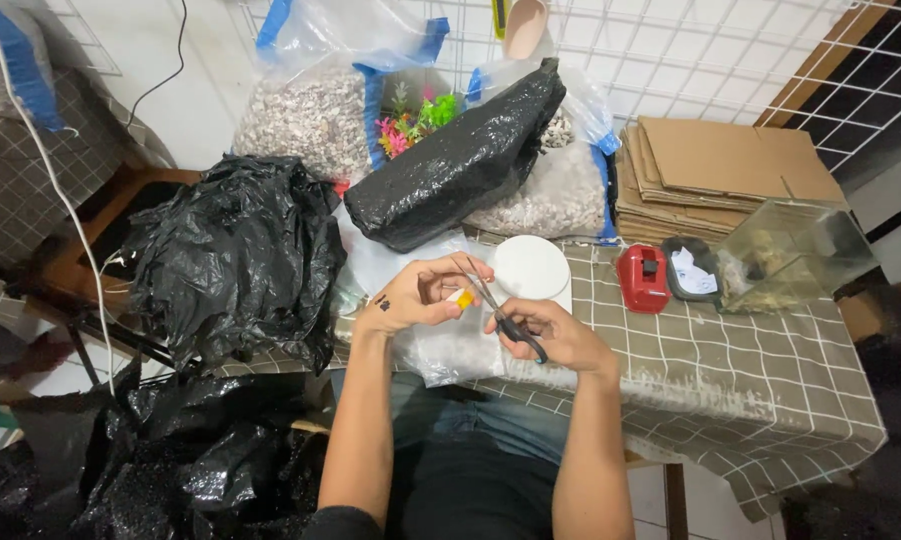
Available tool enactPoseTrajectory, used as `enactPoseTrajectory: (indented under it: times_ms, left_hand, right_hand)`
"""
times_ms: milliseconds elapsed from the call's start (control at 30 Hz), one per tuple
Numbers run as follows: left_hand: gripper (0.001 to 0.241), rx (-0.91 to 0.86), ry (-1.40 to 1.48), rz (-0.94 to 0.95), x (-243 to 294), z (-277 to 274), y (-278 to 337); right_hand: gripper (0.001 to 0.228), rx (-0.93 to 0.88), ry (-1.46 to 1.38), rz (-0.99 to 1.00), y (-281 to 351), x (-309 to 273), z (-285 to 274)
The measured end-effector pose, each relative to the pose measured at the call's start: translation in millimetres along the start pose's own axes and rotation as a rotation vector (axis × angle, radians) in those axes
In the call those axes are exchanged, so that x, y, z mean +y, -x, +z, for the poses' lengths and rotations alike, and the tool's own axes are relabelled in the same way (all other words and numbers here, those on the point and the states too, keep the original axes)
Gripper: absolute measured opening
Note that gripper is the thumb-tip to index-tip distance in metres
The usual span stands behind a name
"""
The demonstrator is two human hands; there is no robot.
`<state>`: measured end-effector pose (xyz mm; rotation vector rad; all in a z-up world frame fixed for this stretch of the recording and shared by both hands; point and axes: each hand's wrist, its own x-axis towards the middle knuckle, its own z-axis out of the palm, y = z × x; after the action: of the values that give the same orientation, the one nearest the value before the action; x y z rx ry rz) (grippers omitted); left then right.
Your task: The person uses tape and scissors to secure a black plastic bag containing aquarium supplies, then places it among other prepared packages.
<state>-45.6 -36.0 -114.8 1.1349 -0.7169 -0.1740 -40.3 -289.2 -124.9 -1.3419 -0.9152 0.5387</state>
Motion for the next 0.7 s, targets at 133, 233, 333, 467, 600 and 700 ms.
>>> enactPoseTrajectory:
  times_ms: [133,233,333,467,600,700]
  left_hand:
    - [0.052,-0.019,0.014,-0.018,3.0,1.3,-0.7]
    - [0.059,-0.023,0.025,-0.055,8.7,4.6,-3.4]
    - [0.063,-0.009,0.051,-0.036,9.7,9.5,-3.1]
    - [0.066,0.023,0.059,-0.049,29.8,21.3,-4.5]
    - [0.068,0.287,-0.013,0.157,6.3,14.8,-14.1]
    - [0.065,0.420,-0.106,0.301,-1.7,9.0,-34.2]
  right_hand:
    - [0.042,0.000,0.007,0.015,1.0,-0.6,-0.5]
    - [0.036,0.013,0.085,-0.004,2.3,9.1,-4.3]
    - [0.036,0.005,0.111,-0.023,3.3,7.9,-2.9]
    - [0.052,0.114,-0.024,-0.104,8.3,29.5,-15.7]
    - [0.054,0.513,-0.005,-0.144,9.9,21.6,-27.8]
    - [0.040,0.778,0.337,-0.109,-0.8,-1.7,-37.2]
